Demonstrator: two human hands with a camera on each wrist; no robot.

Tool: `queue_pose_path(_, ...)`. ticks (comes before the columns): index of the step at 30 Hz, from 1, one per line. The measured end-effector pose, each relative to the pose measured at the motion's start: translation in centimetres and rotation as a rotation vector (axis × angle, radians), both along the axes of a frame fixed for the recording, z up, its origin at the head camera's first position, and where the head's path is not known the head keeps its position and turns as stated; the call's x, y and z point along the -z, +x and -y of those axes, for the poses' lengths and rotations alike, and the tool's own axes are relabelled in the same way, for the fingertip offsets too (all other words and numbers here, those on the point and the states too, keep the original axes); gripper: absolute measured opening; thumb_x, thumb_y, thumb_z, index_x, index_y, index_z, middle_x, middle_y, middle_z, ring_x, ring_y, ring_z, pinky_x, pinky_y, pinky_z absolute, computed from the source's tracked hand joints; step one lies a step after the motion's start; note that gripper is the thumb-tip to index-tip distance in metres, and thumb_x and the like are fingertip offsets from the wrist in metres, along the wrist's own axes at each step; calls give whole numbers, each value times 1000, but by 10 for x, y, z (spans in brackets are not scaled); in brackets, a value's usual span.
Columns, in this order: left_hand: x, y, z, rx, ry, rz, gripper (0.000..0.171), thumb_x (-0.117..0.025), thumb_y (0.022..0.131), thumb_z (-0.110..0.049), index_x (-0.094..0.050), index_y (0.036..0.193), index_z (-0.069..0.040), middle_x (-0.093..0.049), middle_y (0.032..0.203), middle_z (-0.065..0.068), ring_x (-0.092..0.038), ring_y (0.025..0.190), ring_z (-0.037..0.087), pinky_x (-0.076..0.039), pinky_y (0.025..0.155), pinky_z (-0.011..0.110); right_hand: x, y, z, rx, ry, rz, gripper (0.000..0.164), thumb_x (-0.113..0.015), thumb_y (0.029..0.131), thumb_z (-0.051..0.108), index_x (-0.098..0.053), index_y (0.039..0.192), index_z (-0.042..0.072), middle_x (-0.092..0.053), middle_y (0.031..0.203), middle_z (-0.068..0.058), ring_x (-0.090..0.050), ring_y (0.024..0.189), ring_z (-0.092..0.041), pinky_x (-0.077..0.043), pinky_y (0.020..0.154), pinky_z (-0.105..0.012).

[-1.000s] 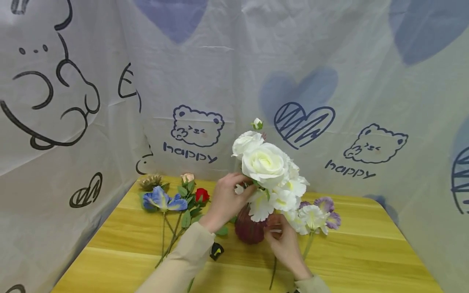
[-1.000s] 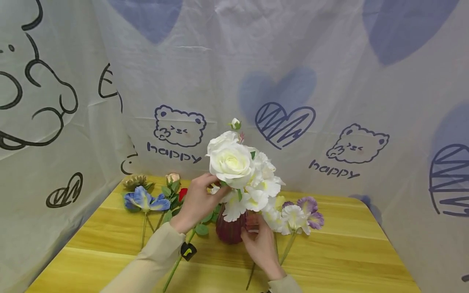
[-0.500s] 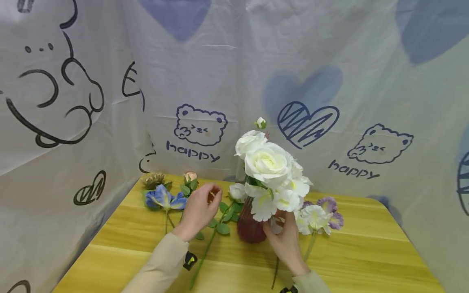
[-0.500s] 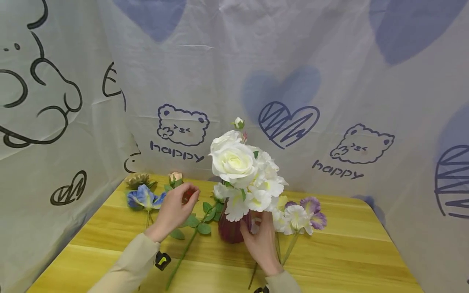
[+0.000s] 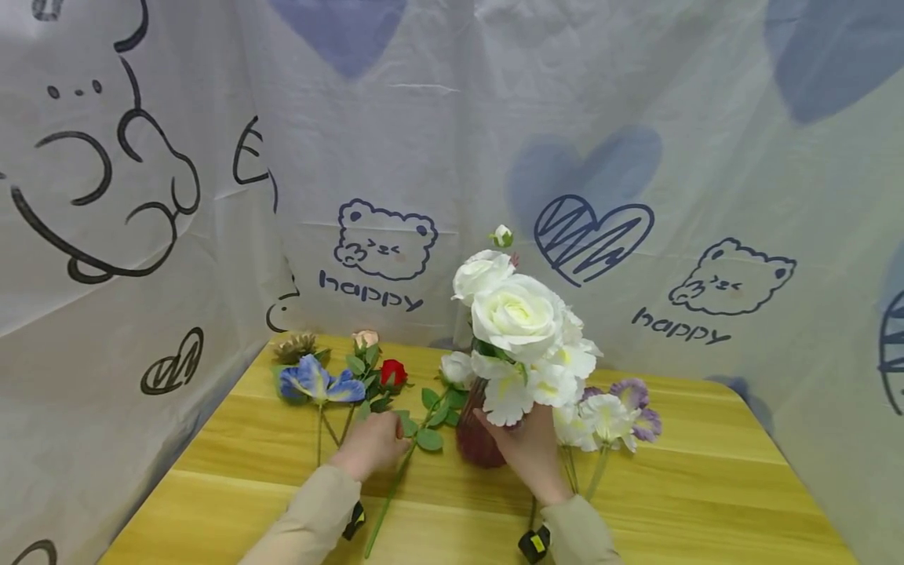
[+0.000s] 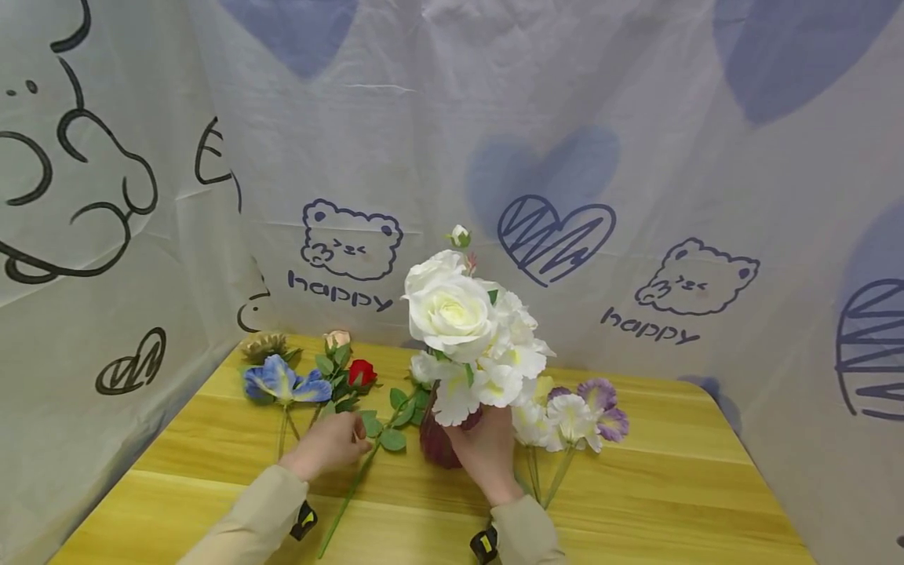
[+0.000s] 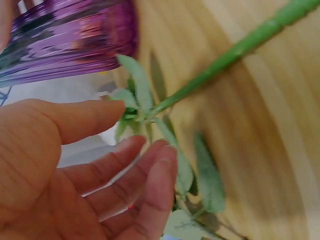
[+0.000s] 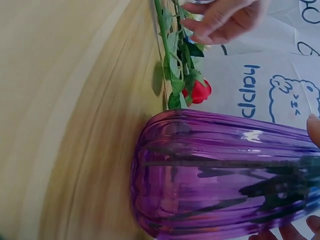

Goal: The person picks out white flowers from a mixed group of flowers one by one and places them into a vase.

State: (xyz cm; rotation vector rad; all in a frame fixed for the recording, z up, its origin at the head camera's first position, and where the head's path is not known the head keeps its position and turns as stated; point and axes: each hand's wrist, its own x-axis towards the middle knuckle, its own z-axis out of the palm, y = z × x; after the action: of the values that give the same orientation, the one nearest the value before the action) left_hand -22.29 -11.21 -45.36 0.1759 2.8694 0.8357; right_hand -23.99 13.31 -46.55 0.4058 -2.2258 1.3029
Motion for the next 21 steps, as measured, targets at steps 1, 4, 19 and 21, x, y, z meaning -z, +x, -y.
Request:
queue_pose_path(1, 3, 0, -1, -4, -11, 7, 28, -70, 94, -16, -54, 72, -11, -45, 60, -1, -38, 53, 13, -34, 52, 29, 0, -2, 1, 18, 23, -18, 80, -90, 76, 21, -44, 141, 12, -58, 131, -6, -59, 123, -23, -48, 106, -45)
queue_pose_path(4, 10, -1, -4, -5, -9, 18, 46, -73, 91, -15, -43, 57, -15, -33, 51, -4, -30, 48, 12, -30, 49, 27, 1, -6, 5, 80, 93, -67, 74, -92, 73, 26, -50, 132, 8, -63, 122, -9, -63, 114, -27, -51, 98, -46)
queue_pose_path(19, 19, -9, -16, -13, -18, -7, 48, -78, 85, -10, -43, 53, -15, -38, 53, -2, -38, 49, 14, -36, 50, 28, 0, -7, 1, 109, 132, -24, 67, -90, 75, 32, -56, 128, 9, -66, 119, -8, -66, 112, -27, -55, 92, -46)
queue_pose_path(21, 19, -10, -16, -15, -30, -21, 42, -78, 84, -9, -48, 55, -12, -45, 55, 0, -43, 51, 16, -38, 52, 29, 0, -7, -3, 66, 106, 15, 64, -90, 76, 31, -58, 127, 11, -67, 119, -6, -66, 112, -23, -56, 92, -42)
